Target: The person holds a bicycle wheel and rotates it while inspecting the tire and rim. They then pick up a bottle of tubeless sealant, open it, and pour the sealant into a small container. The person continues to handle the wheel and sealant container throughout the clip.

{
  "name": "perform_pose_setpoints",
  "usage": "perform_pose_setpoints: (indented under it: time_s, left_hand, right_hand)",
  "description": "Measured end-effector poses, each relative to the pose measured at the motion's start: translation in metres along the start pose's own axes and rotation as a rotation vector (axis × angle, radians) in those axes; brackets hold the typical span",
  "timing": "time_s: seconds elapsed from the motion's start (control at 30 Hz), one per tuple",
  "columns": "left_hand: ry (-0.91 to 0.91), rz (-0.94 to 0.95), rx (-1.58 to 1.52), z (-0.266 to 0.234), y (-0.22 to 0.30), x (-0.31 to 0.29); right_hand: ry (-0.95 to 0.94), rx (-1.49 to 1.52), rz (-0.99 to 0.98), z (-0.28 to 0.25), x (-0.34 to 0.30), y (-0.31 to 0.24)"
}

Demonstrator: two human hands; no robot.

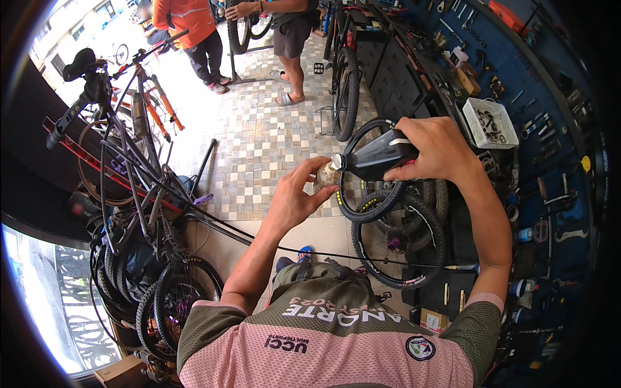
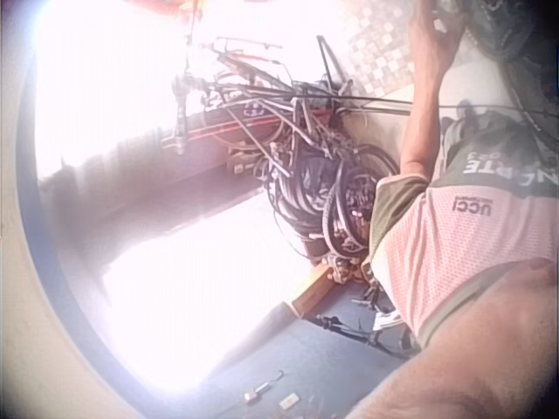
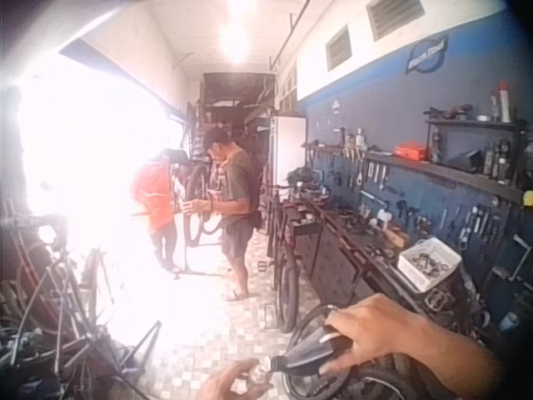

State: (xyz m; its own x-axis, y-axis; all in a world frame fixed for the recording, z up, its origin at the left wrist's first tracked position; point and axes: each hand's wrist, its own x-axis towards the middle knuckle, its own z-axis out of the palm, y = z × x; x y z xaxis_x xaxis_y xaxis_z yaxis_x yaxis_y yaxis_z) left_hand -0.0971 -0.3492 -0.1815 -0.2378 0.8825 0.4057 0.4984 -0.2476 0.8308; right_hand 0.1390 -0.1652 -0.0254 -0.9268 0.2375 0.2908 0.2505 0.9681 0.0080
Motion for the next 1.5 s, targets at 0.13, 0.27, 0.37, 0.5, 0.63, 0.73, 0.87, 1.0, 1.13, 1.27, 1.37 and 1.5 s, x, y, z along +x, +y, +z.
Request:
perform_pose_setpoints:
  time_s: [0.13, 0.27, 0.37, 0.5, 0.63, 0.73, 0.87, 1.0, 1.13, 1.27, 1.37, 1.5]
  left_hand:
    - [0.000, 0.009, -0.007, 0.0011, -0.0026, 0.0002]
    - [0.004, 0.005, 0.004, 0.0012, -0.0026, 0.0003]
    - [0.002, -0.012, 0.004, 0.0013, -0.0028, 0.0002]
    - [0.004, -0.010, 0.010, 0.0009, -0.0018, 0.0011]
    - [0.000, 0.000, 0.003, 0.0011, -0.0040, 0.0017]
    - [0.000, 0.007, -0.003, 0.0010, -0.0037, 0.0022]
    - [0.002, 0.008, -0.007, 0.0001, -0.0032, 0.0021]
    - [0.002, 0.005, -0.008, 0.0000, -0.0024, 0.0021]
    - [0.001, 0.003, -0.006, 0.0001, -0.0013, 0.0020]
    - [0.006, 0.005, -0.001, -0.0003, -0.0009, 0.0012]
    - [-0.003, 0.002, -0.013, 0.0004, -0.0010, 0.0015]
    - [0.001, -0.003, -0.007, 0.0000, -0.0005, 0.0011]
  right_hand:
    - [-0.002, -0.005, -0.003, 0.0018, -0.0009, 0.0016]
    - [-0.002, -0.001, -0.003, 0.0011, 0.0001, 0.0016]
    - [0.000, -0.001, -0.009, 0.0015, 0.0007, 0.0026]
    - [-0.003, 0.001, -0.014, 0.0021, 0.0019, 0.0043]
    - [-0.003, -0.001, -0.014, 0.0016, 0.0028, 0.0043]
    - [-0.005, -0.001, -0.018, 0.0009, 0.0036, 0.0039]
    - [-0.004, -0.006, -0.025, 0.0016, 0.0047, 0.0047]
    - [0.001, -0.002, -0.032, 0.0005, 0.0050, 0.0041]
    - [-0.006, -0.007, -0.030, 0.0001, 0.0042, 0.0045]
    - [-0.006, -0.007, -0.030, -0.0006, 0.0042, 0.0035]
    - [-0.009, -0.012, -0.021, -0.0011, 0.0029, 0.0026]
    - [-0.009, -0.014, -0.022, -0.0028, 0.0031, 0.0011]
